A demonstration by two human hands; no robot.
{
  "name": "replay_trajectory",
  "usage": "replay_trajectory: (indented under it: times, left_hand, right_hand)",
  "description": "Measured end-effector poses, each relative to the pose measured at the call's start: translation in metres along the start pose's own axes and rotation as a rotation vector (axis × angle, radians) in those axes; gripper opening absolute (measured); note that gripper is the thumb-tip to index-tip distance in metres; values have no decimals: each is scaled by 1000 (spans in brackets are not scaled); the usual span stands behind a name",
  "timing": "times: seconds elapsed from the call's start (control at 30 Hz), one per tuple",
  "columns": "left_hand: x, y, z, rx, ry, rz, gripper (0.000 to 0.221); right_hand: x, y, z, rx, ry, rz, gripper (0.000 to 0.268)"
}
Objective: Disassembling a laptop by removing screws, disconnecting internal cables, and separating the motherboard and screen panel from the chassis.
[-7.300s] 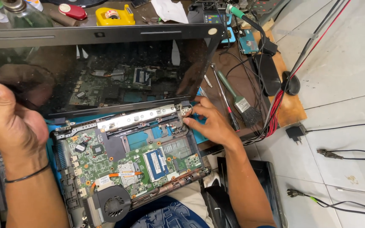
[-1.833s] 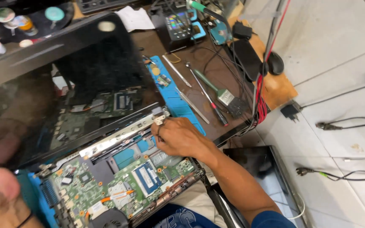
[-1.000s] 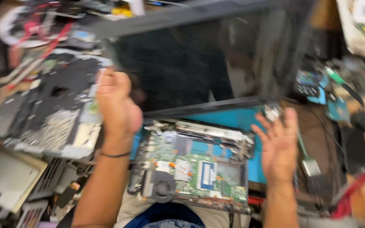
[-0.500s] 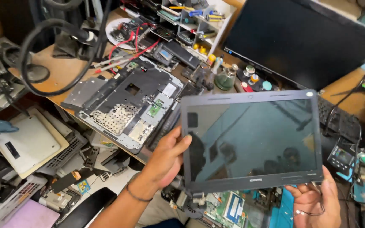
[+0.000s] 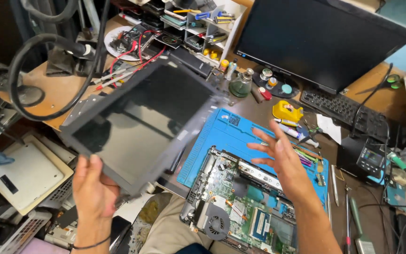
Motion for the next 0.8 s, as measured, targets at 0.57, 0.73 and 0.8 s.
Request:
replay_trajectory:
  times: [0.57,0.73,0.8]
  left_hand:
    - [-51,-43,-75,375,20,-196,54]
    - [-41,-35,-66,333,111,-300,51]
    - [-42,-37,-67,308,135,-327,46]
  right_hand:
    - [-110,76,130,288,480,-80,77]
    - [-135,112,158,353,575,-156,75]
    - [-144,127,165,361,583,-179,75]
Point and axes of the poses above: each hand's wrist, its own z-axis away from the middle knuckle, its own x-axis out of the palm, y = z × x, the point moved 5 cm from there along -z, towards the middle knuckle, and after that the axes turned 2 degrees about -x, right-handed, at the moved point
